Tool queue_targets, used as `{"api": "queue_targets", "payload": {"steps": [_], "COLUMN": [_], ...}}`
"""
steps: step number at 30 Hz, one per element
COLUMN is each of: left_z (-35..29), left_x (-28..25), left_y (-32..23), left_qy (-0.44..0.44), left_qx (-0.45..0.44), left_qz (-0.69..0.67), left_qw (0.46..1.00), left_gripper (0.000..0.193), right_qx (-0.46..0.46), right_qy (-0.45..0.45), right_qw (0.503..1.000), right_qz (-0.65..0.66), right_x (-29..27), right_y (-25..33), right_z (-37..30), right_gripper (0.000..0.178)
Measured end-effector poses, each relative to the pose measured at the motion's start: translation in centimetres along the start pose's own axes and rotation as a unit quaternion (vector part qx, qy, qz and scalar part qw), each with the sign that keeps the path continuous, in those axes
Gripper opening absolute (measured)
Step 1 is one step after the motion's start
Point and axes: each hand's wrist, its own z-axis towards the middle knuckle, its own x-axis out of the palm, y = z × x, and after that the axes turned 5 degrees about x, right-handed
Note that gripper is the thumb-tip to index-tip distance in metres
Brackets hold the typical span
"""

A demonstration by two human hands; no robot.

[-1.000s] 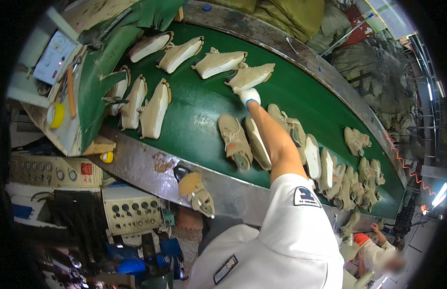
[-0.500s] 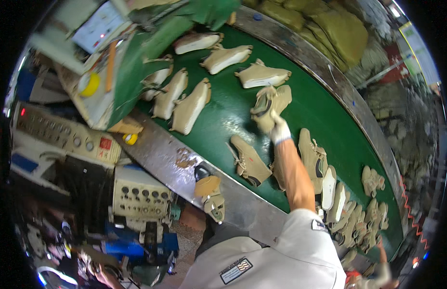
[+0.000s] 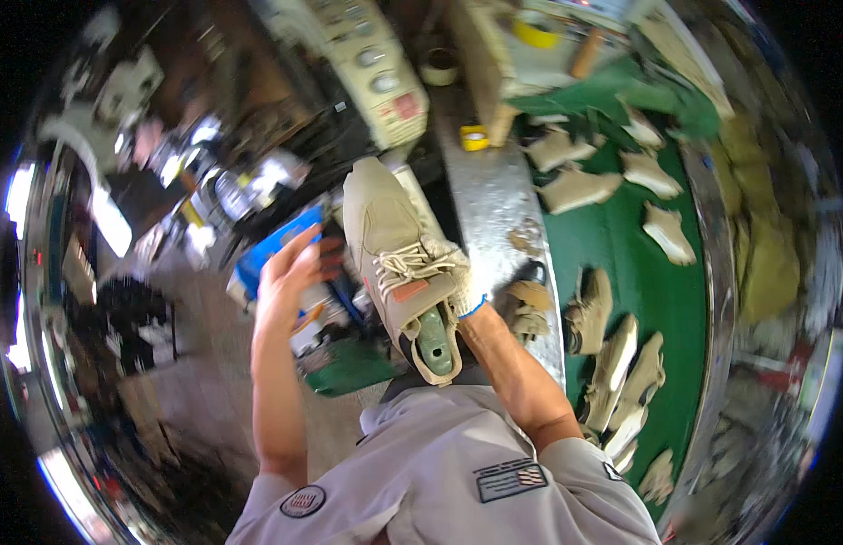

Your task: The person places a shoe upper onto a lasting machine, operates the machine to shape the upper, and then places the finished upper onto a conveyor belt.

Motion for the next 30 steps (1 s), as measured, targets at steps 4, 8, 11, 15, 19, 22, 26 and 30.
{"api": "queue_targets", "payload": {"steps": [4,8,11,15,19,22,26,30], "left_z": [2.2,1.3,1.6,1.8,2.9,3.8,4.0,3.9], "left_x": [-5.0,-10.7,-12.6,-15.1,-17.2,-17.3,-16.7,-15.5], "left_y": [1.8,3.8,3.3,2.6,2.6,3.4,6.3,7.2], "left_qy": [-0.003,-0.148,-0.225,-0.298,-0.298,-0.287,-0.322,-0.349], "left_qx": [-0.020,-0.019,0.002,0.073,0.156,0.212,0.181,0.083], "left_qz": [-0.097,-0.079,-0.088,-0.110,-0.182,-0.208,-0.245,-0.255], "left_qw": [0.995,0.986,0.970,0.945,0.924,0.911,0.896,0.898], "left_gripper": [0.041,0.030,0.033,0.041,0.051,0.060,0.063,0.049], "right_qx": [0.002,-0.037,-0.046,-0.089,-0.090,-0.123,-0.114,-0.114], "right_qy": [-0.022,-0.037,-0.017,0.006,0.021,0.023,-0.024,-0.075], "right_qw": [0.992,0.972,0.949,0.942,0.968,0.975,0.979,0.969], "right_qz": [-0.125,-0.229,-0.312,-0.323,-0.233,-0.185,-0.169,-0.205], "right_x": [10.0,10.9,11.4,13.4,15.5,16.2,15.0,14.9], "right_y": [-1.9,-6.7,-8.1,-9.7,-10.8,-12.3,-14.5,-14.1], "right_z": [4.0,9.9,12.7,16.8,20.2,21.8,22.1,21.9], "right_gripper": [0.037,0.034,0.038,0.045,0.045,0.041,0.038,0.033]}}
